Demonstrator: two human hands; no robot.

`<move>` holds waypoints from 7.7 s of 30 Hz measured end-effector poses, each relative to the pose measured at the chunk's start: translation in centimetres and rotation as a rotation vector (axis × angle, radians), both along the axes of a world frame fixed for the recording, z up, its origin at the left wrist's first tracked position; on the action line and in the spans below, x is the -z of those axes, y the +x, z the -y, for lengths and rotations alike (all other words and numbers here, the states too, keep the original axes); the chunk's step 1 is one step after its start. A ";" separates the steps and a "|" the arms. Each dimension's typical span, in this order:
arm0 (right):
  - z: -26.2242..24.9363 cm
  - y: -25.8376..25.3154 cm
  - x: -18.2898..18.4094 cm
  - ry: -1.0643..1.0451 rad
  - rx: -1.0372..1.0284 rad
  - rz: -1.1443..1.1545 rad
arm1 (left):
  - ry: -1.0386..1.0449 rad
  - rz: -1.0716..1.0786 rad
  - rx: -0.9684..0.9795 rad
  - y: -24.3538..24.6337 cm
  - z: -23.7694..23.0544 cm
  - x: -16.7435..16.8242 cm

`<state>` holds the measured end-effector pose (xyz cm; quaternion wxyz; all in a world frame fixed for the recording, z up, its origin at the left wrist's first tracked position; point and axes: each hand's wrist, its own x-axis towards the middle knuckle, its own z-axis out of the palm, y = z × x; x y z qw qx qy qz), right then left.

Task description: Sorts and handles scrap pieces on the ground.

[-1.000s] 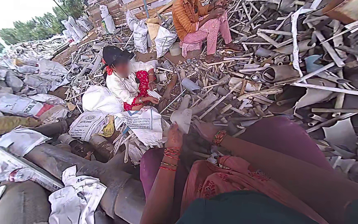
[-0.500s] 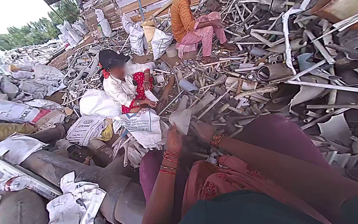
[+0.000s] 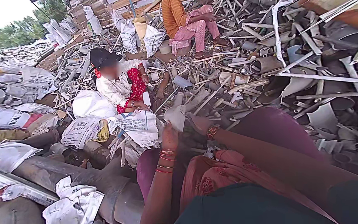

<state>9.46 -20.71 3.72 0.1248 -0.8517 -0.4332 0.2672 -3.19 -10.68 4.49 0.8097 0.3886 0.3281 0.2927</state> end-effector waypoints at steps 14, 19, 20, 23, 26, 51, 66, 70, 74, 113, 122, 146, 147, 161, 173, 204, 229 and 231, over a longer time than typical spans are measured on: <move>0.4 1.2 -1.5 0.010 -0.039 0.037 | 0.043 0.016 -0.041 -0.3 -0.5 -0.5; 0.4 0.8 -1.6 0.023 -0.117 0.042 | 0.025 0.030 -0.047 -0.1 -0.5 -0.4; 0.3 1.0 -1.6 0.014 -0.099 0.025 | 0.022 0.030 -0.047 0.0 -0.6 -0.4; 0.3 1.2 -1.6 0.013 -0.119 0.002 | 0.014 0.028 -0.048 0.0 -0.5 -0.4; 0.4 0.8 -1.6 0.028 -0.189 0.014 | 0.013 0.019 -0.059 -0.1 -0.6 -0.5; 1.6 4.9 -3.0 0.401 -0.016 -0.018 | 0.008 -0.254 -0.072 0.1 -1.2 -0.1; 1.2 3.2 -1.8 0.432 -0.199 0.056 | 0.019 -0.364 -0.139 0.2 -1.4 0.4; 1.5 2.0 -2.8 0.346 -0.260 0.173 | 0.003 -0.366 -0.162 0.4 -1.5 0.6; 1.5 1.5 -2.8 0.321 -0.202 0.187 | 0.001 -0.373 -0.144 0.2 -1.7 1.2; 0.9 1.0 -2.7 0.228 -0.244 0.166 | 0.046 -0.338 -0.103 0.2 -2.3 1.6; 0.4 0.7 -2.9 0.242 -0.232 0.122 | 0.006 -0.374 -0.092 0.3 -2.5 1.4; 0.3 -0.1 -3.1 0.190 -0.310 0.159 | 0.028 -0.368 -0.082 -0.5 -2.3 1.2; 0.4 -0.2 -3.2 0.179 -0.327 0.139 | 0.023 -0.373 -0.081 -0.5 -2.3 1.2; 0.5 0.0 -4.0 0.222 -0.375 0.084 | 0.051 -0.328 -0.046 -1.5 -1.7 0.8; 0.9 1.5 -7.0 0.453 -0.175 0.142 | 0.284 -0.464 0.013 -4.2 -1.4 -0.9; 3.6 1.0 -7.0 0.569 -0.179 0.150 | 0.192 -0.415 -0.016 -4.1 0.8 -1.9; 3.9 1.4 -1.7 0.356 -0.071 0.206 | 0.050 -0.292 -0.025 2.0 -0.1 0.9; 3.6 1.0 -1.6 0.313 -0.097 0.163 | 0.035 -0.288 -0.039 1.6 -0.3 1.3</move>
